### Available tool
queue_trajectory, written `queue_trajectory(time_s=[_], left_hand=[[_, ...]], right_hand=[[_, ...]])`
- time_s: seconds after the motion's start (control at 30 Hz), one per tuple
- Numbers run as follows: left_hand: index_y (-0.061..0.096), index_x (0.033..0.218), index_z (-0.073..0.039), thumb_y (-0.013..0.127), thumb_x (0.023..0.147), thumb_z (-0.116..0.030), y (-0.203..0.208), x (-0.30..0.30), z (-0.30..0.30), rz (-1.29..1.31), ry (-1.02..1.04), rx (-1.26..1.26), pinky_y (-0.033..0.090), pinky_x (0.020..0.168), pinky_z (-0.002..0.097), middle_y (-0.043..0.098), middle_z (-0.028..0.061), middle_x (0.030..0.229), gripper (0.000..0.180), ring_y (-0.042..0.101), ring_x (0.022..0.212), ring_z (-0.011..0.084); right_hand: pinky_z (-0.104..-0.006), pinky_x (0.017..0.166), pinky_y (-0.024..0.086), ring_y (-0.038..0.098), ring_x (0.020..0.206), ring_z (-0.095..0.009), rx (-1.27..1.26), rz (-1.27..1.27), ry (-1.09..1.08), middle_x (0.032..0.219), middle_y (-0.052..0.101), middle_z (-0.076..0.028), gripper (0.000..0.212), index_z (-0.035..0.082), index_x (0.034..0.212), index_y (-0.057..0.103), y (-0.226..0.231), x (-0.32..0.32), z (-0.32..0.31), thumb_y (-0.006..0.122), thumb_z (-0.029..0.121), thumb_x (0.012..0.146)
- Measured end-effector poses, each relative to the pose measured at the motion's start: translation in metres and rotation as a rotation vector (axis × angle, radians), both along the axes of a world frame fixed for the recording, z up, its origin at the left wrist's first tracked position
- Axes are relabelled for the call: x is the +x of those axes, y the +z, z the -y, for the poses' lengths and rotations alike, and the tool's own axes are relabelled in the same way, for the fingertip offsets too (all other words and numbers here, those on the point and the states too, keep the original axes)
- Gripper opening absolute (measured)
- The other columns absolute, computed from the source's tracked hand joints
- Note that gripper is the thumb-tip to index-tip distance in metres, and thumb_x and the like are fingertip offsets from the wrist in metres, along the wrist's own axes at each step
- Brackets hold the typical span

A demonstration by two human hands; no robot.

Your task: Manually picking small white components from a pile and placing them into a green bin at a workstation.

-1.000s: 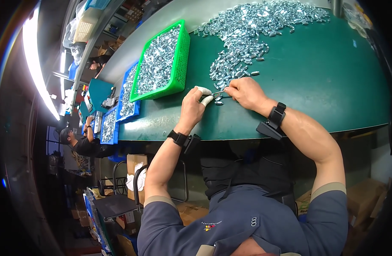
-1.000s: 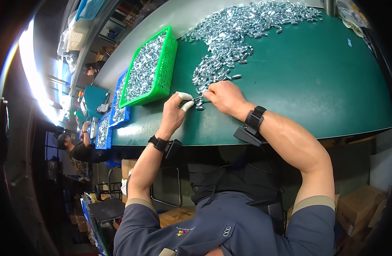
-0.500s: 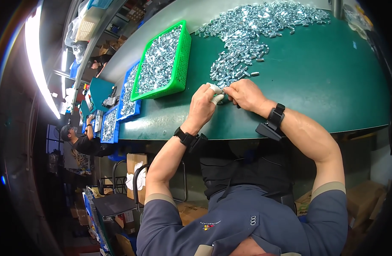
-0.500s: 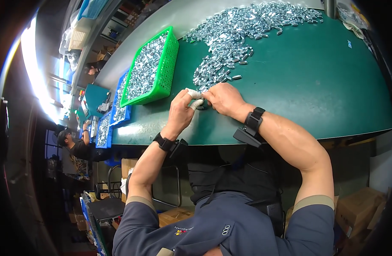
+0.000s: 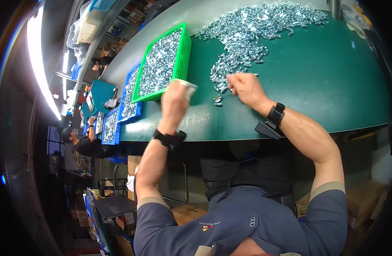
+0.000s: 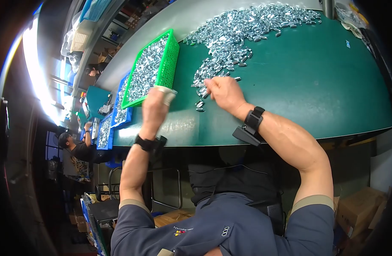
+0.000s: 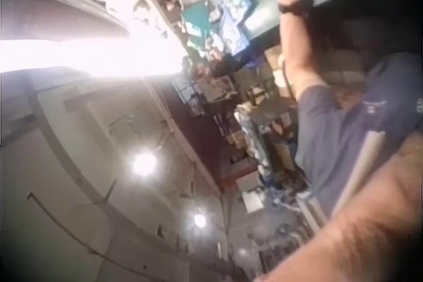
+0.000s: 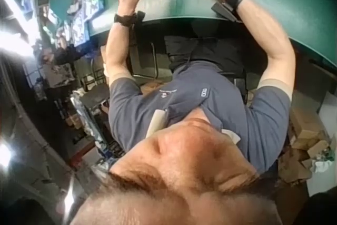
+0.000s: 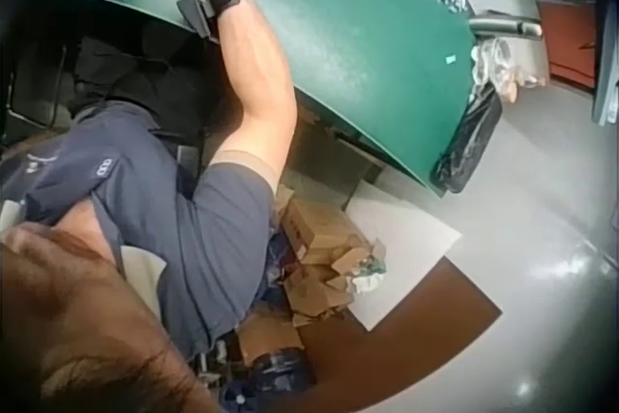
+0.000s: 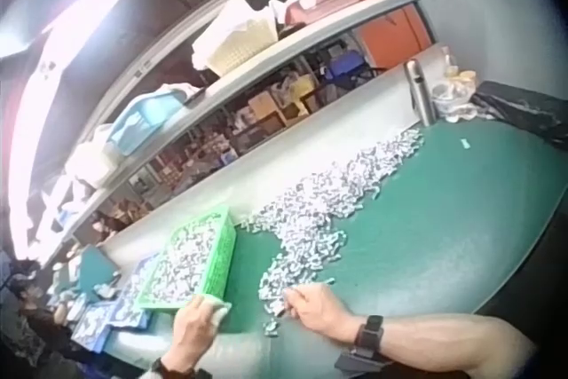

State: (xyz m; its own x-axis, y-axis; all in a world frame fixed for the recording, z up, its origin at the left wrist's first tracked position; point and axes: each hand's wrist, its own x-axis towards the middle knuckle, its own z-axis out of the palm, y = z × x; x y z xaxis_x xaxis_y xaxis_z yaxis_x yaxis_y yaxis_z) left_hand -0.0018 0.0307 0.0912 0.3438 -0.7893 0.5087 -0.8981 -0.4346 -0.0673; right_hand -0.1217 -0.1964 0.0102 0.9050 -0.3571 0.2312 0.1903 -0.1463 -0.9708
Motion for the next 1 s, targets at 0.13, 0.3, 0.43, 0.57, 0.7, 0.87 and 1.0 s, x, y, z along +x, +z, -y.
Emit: queue_trajectory(time_s=[0.13, 0.3, 0.43, 0.57, 0.7, 0.87, 1.0], left_hand=[[0.069, 0.109, -0.008, 0.076, 0.085, -0.010, 0.032, 0.028, -0.002, 0.290, 0.161, -0.151, 0.053, 0.084, 0.0445, 0.067, 0.0136, 0.106, 0.025, 0.064, 0.099, 0.0334], [0.069, 0.116, -0.008, 0.076, 0.085, -0.007, -0.030, 0.003, 0.027, -0.143, -0.170, 0.079, 0.053, 0.088, 0.0424, 0.067, 0.0113, 0.109, 0.031, 0.064, 0.104, 0.0327], [0.068, 0.120, -0.008, 0.077, 0.087, -0.010, -0.054, -0.002, 0.031, -0.344, -0.042, 0.112, 0.052, 0.090, 0.0413, 0.067, 0.0118, 0.111, 0.034, 0.065, 0.105, 0.0324], [0.070, 0.113, -0.006, 0.077, 0.088, -0.010, -0.053, -0.003, 0.032, -0.389, 0.004, 0.086, 0.053, 0.089, 0.0405, 0.068, 0.0119, 0.111, 0.027, 0.065, 0.104, 0.0324], [0.071, 0.102, -0.005, 0.078, 0.085, -0.007, -0.060, 0.002, 0.029, -0.369, -0.079, -0.033, 0.053, 0.084, 0.0422, 0.067, 0.0104, 0.100, 0.019, 0.065, 0.097, 0.0325], [0.071, 0.097, -0.005, 0.080, 0.084, -0.007, -0.061, -0.007, 0.026, -0.463, -0.085, -0.131, 0.053, 0.080, 0.0408, 0.068, 0.0105, 0.096, 0.016, 0.065, 0.093, 0.0323], [0.071, 0.097, -0.005, 0.080, 0.084, -0.007, -0.058, -0.013, 0.027, -0.479, -0.096, -0.158, 0.052, 0.078, 0.0402, 0.067, 0.0107, 0.094, 0.017, 0.065, 0.091, 0.0323]], right_hand=[[-0.0302, 0.055, 0.044, 0.057, 0.057, -0.010, 0.057, 0.048, -0.127, 0.061, 0.064, -0.003, 0.046, 0.002, 0.075, 0.070, -0.003, 0.002, 0.009, 0.060, 0.036, 0.105], [-0.0307, 0.056, 0.044, 0.059, 0.058, -0.012, -0.011, -0.038, -0.003, 0.062, 0.066, -0.004, 0.044, 0.002, 0.076, 0.070, -0.009, 0.004, 0.001, 0.061, 0.035, 0.103], [-0.0352, 0.057, 0.048, 0.063, 0.058, -0.018, -0.076, -0.068, 0.023, 0.063, 0.067, -0.008, 0.043, 0.002, 0.077, 0.071, -0.010, 0.004, 0.001, 0.061, 0.035, 0.102], [-0.0405, 0.060, 0.050, 0.066, 0.060, -0.026, -0.162, -0.113, 0.022, 0.065, 0.068, -0.012, 0.043, 0.002, 0.077, 0.072, -0.011, 0.002, 0.004, 0.061, 0.036, 0.099], [-0.0442, 0.063, 0.051, 0.067, 0.063, -0.031, -0.283, -0.109, -0.005, 0.066, 0.069, -0.013, 0.041, 0.002, 0.077, 0.072, -0.016, 0.006, 0.002, 0.062, 0.037, 0.097], [-0.0369, 0.059, 0.049, 0.064, 0.059, -0.020, -0.340, -0.112, 0.035, 0.066, 0.068, -0.009, 0.040, 0.000, 0.079, 0.070, -0.015, 0.004, 0.005, 0.061, 0.032, 0.100], [-0.0369, 0.060, 0.049, 0.065, 0.060, -0.019, -0.305, -0.124, 0.075, 0.066, 0.069, -0.009, 0.039, 0.000, 0.079, 0.070, -0.011, 0.002, 0.002, 0.061, 0.032, 0.100]])
